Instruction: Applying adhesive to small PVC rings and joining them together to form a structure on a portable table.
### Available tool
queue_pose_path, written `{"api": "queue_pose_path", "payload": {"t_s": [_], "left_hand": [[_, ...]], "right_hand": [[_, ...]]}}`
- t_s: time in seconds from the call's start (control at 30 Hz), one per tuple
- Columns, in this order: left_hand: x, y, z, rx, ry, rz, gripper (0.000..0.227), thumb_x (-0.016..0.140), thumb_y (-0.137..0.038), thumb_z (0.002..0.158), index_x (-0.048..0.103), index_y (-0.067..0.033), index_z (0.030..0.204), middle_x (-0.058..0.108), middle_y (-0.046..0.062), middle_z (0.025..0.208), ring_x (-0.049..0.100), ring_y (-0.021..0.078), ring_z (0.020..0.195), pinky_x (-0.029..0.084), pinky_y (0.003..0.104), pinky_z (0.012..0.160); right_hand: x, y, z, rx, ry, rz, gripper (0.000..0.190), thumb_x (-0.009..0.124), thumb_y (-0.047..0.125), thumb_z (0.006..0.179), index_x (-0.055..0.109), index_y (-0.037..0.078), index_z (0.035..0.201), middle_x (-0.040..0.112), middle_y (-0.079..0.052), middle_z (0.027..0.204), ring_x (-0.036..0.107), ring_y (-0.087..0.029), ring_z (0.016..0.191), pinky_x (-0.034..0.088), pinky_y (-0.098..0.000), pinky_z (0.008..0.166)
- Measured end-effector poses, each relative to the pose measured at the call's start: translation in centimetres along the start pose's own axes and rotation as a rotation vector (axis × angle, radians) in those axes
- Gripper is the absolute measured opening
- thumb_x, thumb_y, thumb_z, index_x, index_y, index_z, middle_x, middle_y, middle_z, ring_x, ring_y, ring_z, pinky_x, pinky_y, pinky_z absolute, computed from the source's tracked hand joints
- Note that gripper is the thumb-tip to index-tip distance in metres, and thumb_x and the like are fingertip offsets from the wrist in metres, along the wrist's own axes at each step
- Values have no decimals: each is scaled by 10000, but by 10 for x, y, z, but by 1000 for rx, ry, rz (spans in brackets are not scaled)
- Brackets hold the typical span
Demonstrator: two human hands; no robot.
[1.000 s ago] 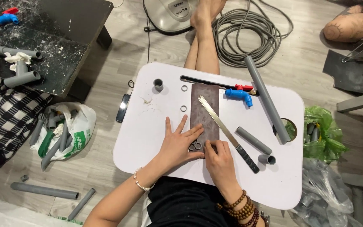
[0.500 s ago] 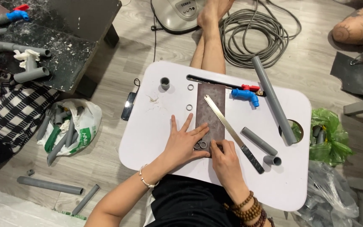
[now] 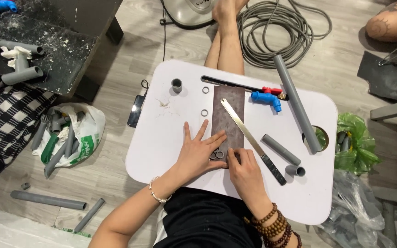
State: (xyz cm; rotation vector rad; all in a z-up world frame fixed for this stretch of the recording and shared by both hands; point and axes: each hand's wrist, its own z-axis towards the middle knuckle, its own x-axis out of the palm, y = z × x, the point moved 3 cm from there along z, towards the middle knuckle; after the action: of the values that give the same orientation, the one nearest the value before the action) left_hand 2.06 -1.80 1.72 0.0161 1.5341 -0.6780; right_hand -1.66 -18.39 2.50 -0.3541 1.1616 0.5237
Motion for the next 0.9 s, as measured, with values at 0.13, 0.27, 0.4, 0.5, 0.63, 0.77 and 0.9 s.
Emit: {"api": "queue_pose_path", "payload": {"t_s": [0.13, 0.27, 0.4, 0.5, 0.63, 0.77, 0.9], "left_hand": [[1, 1, 0, -8, 20, -14, 913, 721, -726, 783, 594, -157, 1486, 607, 9, 1530, 257, 470, 1565, 17, 893, 1137], [-1, 0, 1, -5, 17, -16, 901, 726, -713, 790, 596, -156, 1485, 611, 15, 1527, 257, 469, 1566, 9, 891, 1138], [0, 0, 0, 2, 16, -5, 904, 727, -713, 789, 594, -157, 1488, 606, 13, 1533, 266, 470, 1562, 17, 895, 1133], [0, 0, -1, 3, 9, -15, 899, 716, -716, 805, 589, -151, 1492, 608, 19, 1530, 265, 472, 1562, 16, 887, 1140], [2, 2, 1, 7, 5, -6, 898, 719, -715, 799, 591, -158, 1492, 604, 8, 1535, 259, 466, 1566, 25, 888, 1140], [1, 1, 0, 11, 8, 12, 884, 719, -708, 807, 594, -157, 1488, 604, 8, 1535, 262, 459, 1567, 22, 886, 1141], [-2, -1, 0, 5, 12, 30, 857, 744, -662, 806, 592, -169, 1490, 606, -6, 1532, 256, 453, 1569, 12, 890, 1140]], "right_hand": [[-5, -5, 1, 5, -2, 81, 263, 728, 46, 922, 750, 6, 1181, 618, -125, 1044, 641, -272, 1019, 549, -321, 885], [-2, -7, 1, -6, -73, 89, 273, 748, 19, 911, 747, 27, 1184, 639, -121, 1051, 650, -267, 1019, 545, -318, 889], [-1, -6, -1, -3, -145, 30, 253, 761, 41, 924, 747, 44, 1176, 642, -116, 1023, 647, -268, 988, 534, -340, 846], [-6, -2, -1, 13, -133, 34, 248, 763, 27, 922, 752, 32, 1170, 648, -120, 1005, 661, -269, 977, 539, -336, 835], [-7, -1, 4, 24, -124, 36, 237, 771, 44, 927, 756, 22, 1162, 650, -126, 1016, 663, -263, 989, 544, -330, 845], [-2, 0, 6, 27, -98, 36, 231, 734, 38, 953, 740, 10, 1182, 631, -126, 1026, 651, -257, 988, 546, -324, 855], [4, 0, 11, 23, -92, 22, 234, 720, 42, 967, 717, -10, 1195, 610, -139, 1041, 641, -282, 1008, 549, -337, 870]]}}
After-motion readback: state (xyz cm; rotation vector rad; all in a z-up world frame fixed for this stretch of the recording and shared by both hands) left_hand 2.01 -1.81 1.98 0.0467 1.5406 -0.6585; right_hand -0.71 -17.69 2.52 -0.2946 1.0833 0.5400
